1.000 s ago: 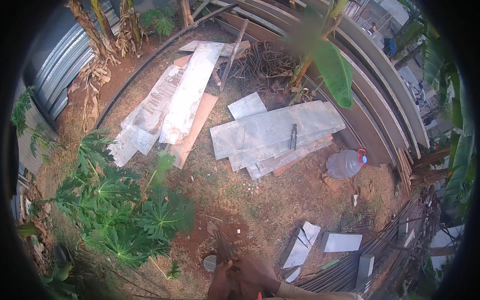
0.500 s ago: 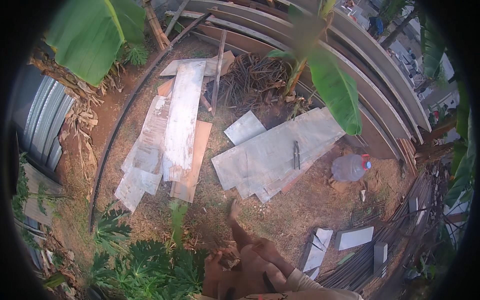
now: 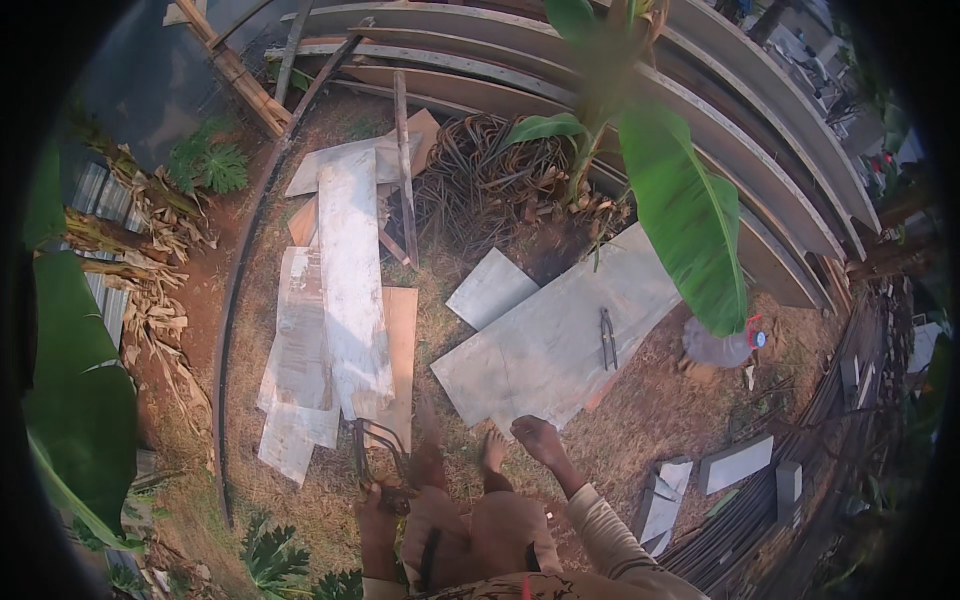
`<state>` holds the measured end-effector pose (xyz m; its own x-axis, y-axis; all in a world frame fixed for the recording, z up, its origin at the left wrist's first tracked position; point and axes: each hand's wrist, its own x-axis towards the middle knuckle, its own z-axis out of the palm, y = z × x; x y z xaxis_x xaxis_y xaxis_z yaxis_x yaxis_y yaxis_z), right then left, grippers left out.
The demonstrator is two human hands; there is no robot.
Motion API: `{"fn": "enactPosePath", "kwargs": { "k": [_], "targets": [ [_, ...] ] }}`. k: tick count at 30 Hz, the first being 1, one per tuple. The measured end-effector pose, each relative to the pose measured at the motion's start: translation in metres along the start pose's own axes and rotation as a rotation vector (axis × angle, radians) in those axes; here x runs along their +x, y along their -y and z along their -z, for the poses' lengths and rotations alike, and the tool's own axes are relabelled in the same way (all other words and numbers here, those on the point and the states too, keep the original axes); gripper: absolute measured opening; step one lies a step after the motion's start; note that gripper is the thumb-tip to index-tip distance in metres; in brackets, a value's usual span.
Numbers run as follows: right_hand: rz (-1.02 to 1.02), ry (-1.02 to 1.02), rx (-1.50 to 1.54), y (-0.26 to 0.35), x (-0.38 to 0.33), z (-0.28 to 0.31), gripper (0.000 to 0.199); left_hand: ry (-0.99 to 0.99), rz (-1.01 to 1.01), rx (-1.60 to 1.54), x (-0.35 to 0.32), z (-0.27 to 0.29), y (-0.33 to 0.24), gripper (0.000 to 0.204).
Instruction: The person gathers U-shaped rebar stirrups and places them over a bundle of long rebar rods laid on the ground. They then use pliers to twist wire ties around the intersections, securing the stirrups to the rods. The person works methodically along the length of the rebar bundle.
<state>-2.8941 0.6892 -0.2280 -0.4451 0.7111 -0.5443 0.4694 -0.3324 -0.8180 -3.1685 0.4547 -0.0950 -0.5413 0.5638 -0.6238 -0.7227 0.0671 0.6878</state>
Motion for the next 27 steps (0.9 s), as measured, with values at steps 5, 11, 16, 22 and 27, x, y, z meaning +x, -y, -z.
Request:
{"fn": "enactPosePath", "kwargs": {
  "k": [5,11,16,22,27],
  "targets": [
    [0.017,0.062,0.553,0.035,0.144,0.015,0.034,0.072,-0.027,0.041,0.109,-0.044,-0.032,0.025],
    [0.023,-0.045,0.875,0.143,0.377,0.016,0.055,0.124,0.092,0.031,0.222,-0.069,-0.055,0.028],
    [0.146,-0.548,1.344,0.169,0.557,0.048,0.054,0.101,0.3,0.018,0.307,-0.058,-0.039,0.031],
    [0.573,-0.634,1.626,0.187,0.592,0.035,0.038,0.127,0.404,0.16,0.375,-0.044,-0.075,0.04],
    [0.447,-0.934,1.69,0.196,0.515,0.069,0.043,0.157,0.417,0.316,0.414,-0.047,-0.106,0.044]
  ]
}}
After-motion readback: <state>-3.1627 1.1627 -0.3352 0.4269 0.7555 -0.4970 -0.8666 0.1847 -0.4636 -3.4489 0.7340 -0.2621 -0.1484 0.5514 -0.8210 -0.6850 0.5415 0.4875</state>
